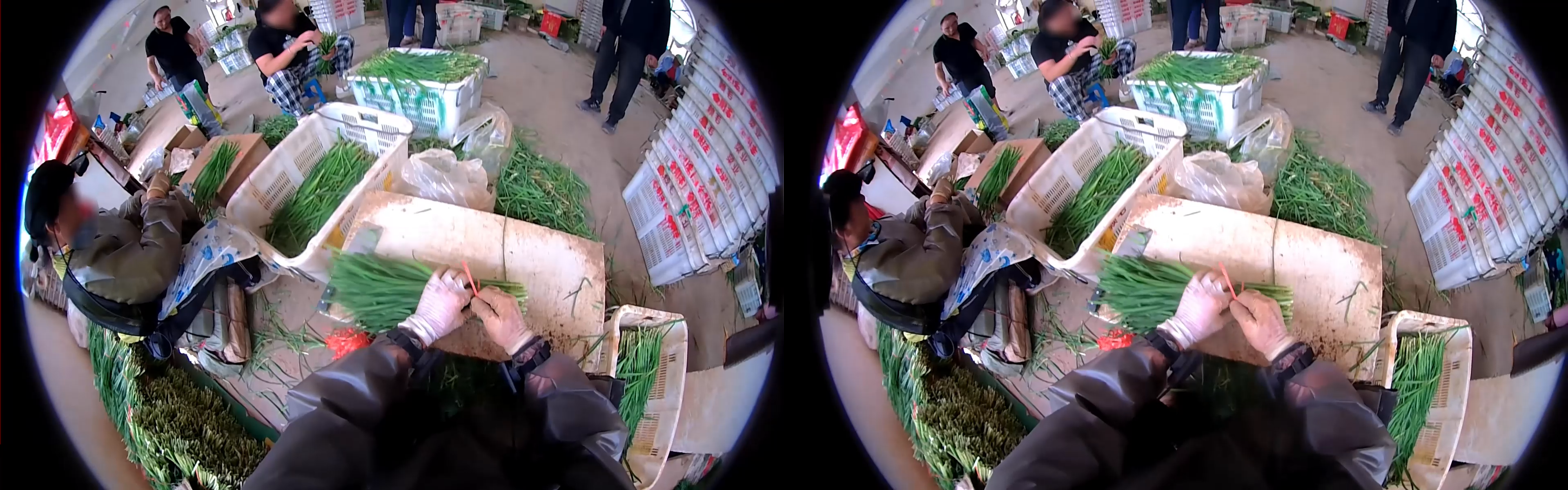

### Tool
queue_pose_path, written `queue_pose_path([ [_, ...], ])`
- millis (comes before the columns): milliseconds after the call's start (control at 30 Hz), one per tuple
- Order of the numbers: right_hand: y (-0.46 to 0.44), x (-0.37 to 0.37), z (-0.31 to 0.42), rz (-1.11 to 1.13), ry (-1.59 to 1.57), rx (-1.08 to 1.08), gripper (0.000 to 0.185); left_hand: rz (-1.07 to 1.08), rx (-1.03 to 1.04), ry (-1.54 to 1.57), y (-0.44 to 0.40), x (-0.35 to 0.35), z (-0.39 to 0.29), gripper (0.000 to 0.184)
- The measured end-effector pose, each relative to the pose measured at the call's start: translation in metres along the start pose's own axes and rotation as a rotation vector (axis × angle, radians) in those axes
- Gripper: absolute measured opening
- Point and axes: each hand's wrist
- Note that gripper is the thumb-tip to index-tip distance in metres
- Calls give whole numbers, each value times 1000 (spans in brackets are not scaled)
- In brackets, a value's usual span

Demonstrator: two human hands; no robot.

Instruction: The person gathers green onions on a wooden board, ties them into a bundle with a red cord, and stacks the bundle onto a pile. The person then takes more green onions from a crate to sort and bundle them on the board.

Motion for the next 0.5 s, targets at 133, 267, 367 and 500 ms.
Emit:
queue_pose_path([
  [133, 7, 4, -8, 22, -188, 202, 21, 4, 17, -49, 10, 9, -5, 47],
  [267, 9, 14, -9, -2, -30, 131, 22, -105, 31, 50, 21, 22, -8, 53],
  [367, 5, 21, 14, -117, -187, 84, 21, -31, -75, 6, 28, 33, -12, 51],
  [500, 3, 22, 30, -148, -413, 127, 20, -36, -85, -80, 38, 37, -19, 49],
])
Point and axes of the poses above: each hand's wrist, its own y-axis away from the middle knuckle, its own x-axis out of the palm, z = x × y, and after that the axes turned 5 degrees about -x, right-handed
